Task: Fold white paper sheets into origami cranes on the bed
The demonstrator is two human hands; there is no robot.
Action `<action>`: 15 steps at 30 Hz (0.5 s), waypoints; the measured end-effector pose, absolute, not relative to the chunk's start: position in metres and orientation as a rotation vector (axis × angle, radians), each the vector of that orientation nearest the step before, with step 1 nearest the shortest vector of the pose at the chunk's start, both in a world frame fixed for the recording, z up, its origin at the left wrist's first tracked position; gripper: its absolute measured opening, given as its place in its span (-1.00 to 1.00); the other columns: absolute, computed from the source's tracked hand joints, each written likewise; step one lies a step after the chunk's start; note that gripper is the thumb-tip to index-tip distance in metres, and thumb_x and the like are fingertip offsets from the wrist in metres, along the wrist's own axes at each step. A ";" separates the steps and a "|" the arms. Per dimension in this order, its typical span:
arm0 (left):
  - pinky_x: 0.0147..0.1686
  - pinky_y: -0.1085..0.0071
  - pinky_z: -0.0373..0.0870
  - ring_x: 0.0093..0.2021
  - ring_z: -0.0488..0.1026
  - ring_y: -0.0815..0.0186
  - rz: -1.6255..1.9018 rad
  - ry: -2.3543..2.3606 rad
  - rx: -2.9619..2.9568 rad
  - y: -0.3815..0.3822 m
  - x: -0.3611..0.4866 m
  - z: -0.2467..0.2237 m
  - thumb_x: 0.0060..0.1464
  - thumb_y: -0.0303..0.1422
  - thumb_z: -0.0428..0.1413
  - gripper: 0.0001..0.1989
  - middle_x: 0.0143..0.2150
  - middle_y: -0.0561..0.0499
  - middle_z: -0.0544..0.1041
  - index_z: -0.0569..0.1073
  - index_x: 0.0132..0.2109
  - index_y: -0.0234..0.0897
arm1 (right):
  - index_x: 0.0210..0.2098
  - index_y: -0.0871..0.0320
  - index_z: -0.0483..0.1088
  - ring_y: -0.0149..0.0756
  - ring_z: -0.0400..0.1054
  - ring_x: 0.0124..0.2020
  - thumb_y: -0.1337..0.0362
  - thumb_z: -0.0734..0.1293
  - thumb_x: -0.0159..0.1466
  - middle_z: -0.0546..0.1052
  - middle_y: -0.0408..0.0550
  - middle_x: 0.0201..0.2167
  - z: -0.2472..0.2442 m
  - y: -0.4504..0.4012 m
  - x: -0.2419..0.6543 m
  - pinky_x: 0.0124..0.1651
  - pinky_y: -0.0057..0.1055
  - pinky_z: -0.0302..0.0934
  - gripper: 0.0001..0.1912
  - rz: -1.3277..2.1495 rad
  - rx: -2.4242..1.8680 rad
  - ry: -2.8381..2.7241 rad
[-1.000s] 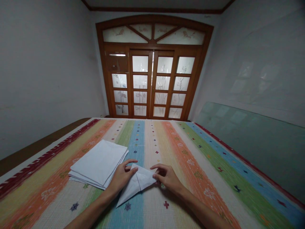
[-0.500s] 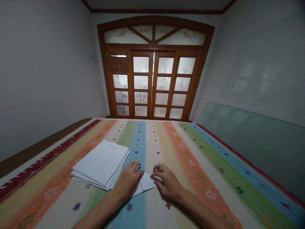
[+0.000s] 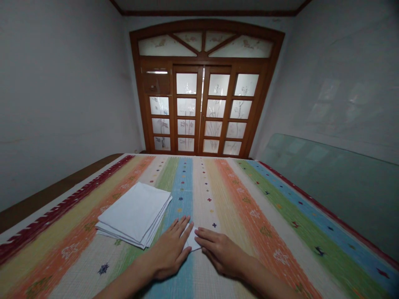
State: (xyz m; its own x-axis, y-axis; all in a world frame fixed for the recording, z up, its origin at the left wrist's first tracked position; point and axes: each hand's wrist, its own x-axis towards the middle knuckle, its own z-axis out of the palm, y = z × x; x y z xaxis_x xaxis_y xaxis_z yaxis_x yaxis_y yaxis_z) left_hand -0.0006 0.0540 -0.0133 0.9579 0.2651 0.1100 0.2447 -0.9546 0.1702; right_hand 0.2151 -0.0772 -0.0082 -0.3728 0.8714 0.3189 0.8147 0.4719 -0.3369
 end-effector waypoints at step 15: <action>0.44 -0.07 0.00 0.53 -0.15 -0.04 0.168 0.395 2.872 0.053 -0.007 -0.012 0.43 -0.11 -0.08 -0.37 0.55 -0.22 -0.10 -0.01 0.50 -0.19 | 0.05 0.25 0.53 -0.05 0.53 0.10 0.41 0.18 0.38 0.65 0.20 0.00 -0.016 -0.089 0.223 0.16 -0.17 0.44 -0.63 -0.015 -1.395 -2.212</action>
State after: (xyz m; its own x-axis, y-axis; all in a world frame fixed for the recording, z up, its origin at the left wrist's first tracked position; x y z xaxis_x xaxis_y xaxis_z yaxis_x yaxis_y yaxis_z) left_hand -0.0069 0.0529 -0.0124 0.9569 0.2791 0.0806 0.2519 -0.9353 0.2486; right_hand 0.2233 -0.0886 -0.0157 -0.3342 0.8383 0.4307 0.8441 0.4695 -0.2590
